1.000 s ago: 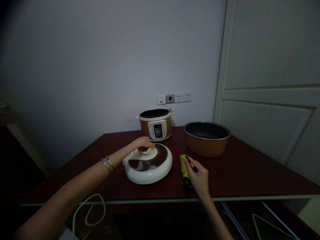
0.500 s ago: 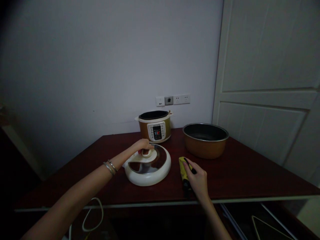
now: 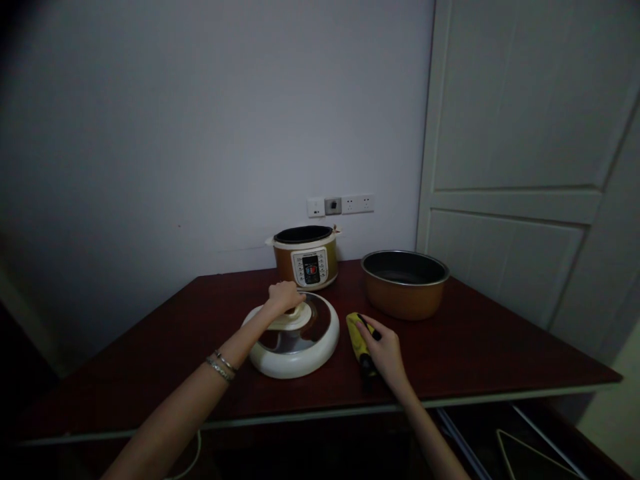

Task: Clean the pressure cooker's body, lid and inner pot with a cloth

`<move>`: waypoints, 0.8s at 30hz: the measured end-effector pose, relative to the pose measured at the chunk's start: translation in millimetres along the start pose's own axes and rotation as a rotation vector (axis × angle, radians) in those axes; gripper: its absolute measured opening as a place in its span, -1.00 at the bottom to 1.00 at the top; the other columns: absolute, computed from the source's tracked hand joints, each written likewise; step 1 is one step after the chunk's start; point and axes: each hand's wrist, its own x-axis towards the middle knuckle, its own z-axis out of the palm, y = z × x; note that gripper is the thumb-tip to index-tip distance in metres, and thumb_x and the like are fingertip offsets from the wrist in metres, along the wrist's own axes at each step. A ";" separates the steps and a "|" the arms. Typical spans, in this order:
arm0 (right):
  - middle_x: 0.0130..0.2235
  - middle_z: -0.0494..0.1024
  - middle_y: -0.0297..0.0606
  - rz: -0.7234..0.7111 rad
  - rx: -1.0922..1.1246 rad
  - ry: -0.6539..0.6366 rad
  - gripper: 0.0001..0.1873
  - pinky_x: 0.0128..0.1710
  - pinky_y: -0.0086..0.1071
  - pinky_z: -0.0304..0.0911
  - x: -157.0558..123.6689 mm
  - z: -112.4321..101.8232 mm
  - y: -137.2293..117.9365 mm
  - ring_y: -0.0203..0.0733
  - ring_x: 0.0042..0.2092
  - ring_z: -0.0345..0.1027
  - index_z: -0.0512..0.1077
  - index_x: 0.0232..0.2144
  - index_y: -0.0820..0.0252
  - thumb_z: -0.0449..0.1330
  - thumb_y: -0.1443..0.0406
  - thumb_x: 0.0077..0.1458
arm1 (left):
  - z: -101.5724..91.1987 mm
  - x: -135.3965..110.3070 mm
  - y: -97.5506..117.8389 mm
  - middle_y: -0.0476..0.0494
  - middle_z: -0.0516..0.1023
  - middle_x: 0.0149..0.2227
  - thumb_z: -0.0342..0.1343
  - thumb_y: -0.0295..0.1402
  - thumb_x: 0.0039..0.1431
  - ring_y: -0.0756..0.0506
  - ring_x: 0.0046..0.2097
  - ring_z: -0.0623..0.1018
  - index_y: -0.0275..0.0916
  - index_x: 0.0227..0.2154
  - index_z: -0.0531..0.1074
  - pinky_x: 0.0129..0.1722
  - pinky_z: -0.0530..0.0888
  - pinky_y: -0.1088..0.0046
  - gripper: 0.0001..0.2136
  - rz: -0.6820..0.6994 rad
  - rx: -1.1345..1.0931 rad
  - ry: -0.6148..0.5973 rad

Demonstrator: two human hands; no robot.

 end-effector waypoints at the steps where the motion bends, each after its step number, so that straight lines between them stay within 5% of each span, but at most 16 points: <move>1: -0.16 0.57 -0.03 -0.022 -0.007 -0.005 -0.47 -0.09 -0.13 0.32 6.1 3.1 -1.5 0.08 -0.11 0.45 0.55 -0.21 0.30 0.21 -0.02 -0.07 | 2.8 -0.3 0.1 -0.50 0.51 -0.11 0.04 -0.16 0.03 -0.33 -0.05 0.50 -0.40 -0.16 0.50 -0.15 0.42 0.26 -0.57 0.022 0.000 0.046; 4: -0.13 0.56 -0.04 -0.120 -0.038 -0.029 -0.49 -0.04 -0.14 0.28 31.6 15.7 -5.5 0.03 -0.09 0.43 0.53 -0.18 0.29 0.15 0.01 0.00 | 14.1 2.7 -2.5 -0.47 0.51 -0.13 0.08 -0.26 0.00 -0.29 -0.05 0.49 -0.38 -0.23 0.52 -0.12 0.40 0.31 -0.67 0.080 -0.064 0.150; 13: -0.11 0.52 -0.09 -0.322 -0.146 -0.237 -0.64 -0.02 -0.25 0.20 112.2 75.1 2.9 -0.12 -0.08 0.38 0.43 -0.13 0.26 0.00 0.21 0.11 | 39.9 19.9 -8.5 -0.20 0.57 -0.36 0.07 -0.44 -0.01 -0.08 -0.26 0.52 -0.33 -0.45 0.51 -0.26 0.37 0.50 -0.88 0.122 -0.372 0.140; 24: -0.08 0.54 -0.21 -0.290 -0.185 -0.494 -0.70 0.00 -0.30 0.23 126.0 119.7 14.2 -0.20 -0.05 0.39 0.45 -0.13 0.21 0.06 0.29 0.09 | 37.5 16.5 -7.5 -0.21 0.57 -0.33 0.06 -0.45 -0.02 -0.09 -0.23 0.51 -0.32 -0.46 0.50 -0.23 0.36 0.49 -0.88 0.107 -0.431 0.157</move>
